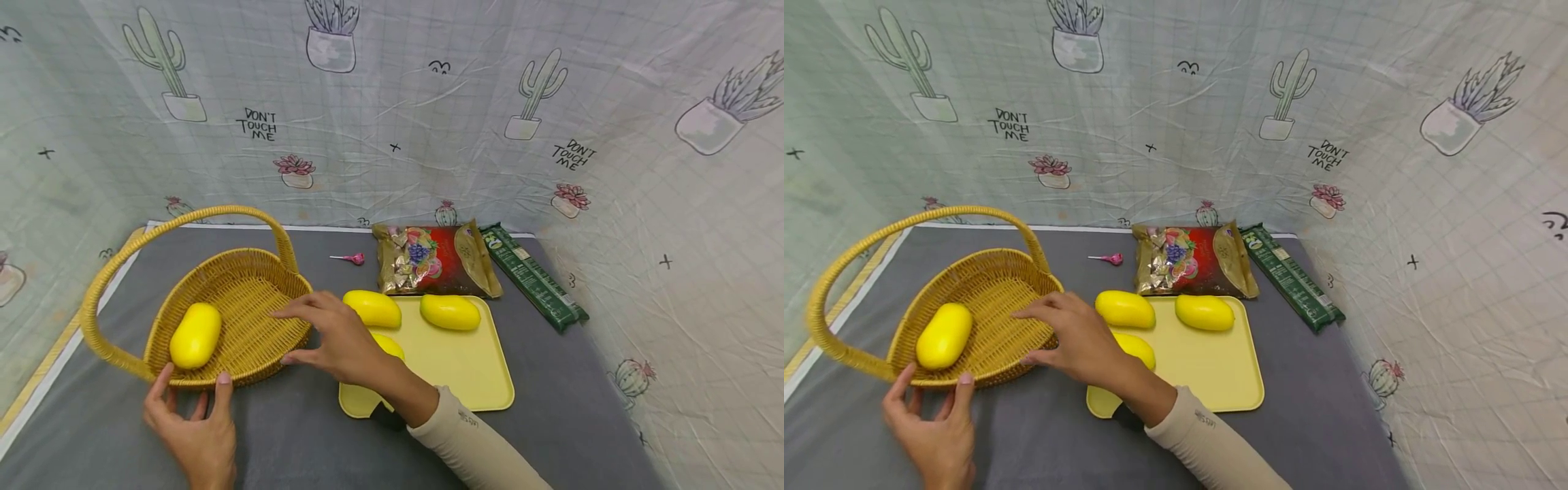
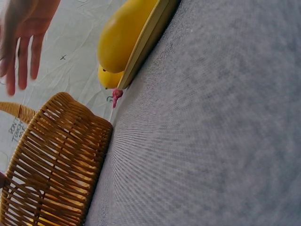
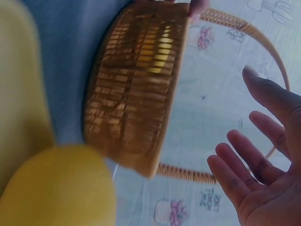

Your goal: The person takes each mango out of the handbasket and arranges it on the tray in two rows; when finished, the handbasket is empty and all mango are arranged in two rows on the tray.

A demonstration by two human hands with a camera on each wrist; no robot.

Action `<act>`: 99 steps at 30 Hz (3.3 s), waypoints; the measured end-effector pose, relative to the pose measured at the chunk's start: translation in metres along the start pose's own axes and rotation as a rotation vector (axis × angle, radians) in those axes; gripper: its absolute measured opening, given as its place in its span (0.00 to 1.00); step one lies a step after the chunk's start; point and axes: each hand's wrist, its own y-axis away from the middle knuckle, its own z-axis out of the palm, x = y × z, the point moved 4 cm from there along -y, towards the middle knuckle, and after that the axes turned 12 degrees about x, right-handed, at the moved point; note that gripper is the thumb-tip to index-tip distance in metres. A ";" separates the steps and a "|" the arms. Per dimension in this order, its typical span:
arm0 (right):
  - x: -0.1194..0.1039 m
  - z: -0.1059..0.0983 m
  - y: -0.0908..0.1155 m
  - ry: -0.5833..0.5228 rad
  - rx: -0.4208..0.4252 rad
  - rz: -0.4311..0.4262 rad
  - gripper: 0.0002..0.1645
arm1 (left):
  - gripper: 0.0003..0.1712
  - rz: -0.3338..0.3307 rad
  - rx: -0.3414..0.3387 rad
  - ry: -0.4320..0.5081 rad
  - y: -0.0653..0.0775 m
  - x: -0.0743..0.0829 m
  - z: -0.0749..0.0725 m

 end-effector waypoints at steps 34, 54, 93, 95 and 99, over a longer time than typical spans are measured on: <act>-0.024 0.122 -0.076 0.085 -0.249 0.001 0.40 | 0.46 0.037 -0.032 0.009 -0.002 0.002 -0.001; -0.026 0.165 -0.090 0.261 -0.417 0.041 0.43 | 0.45 0.023 -0.052 0.017 -0.001 0.002 -0.002; -0.022 0.127 -0.081 0.152 -0.235 0.118 0.29 | 0.45 0.025 -0.019 -0.011 -0.001 0.002 -0.001; -0.023 0.118 -0.079 0.130 -0.222 0.109 0.30 | 0.46 0.021 -0.020 -0.005 -0.002 0.001 -0.001; -0.022 0.099 -0.074 0.087 -0.197 0.081 0.29 | 0.46 0.024 -0.012 -0.015 -0.002 0.001 -0.001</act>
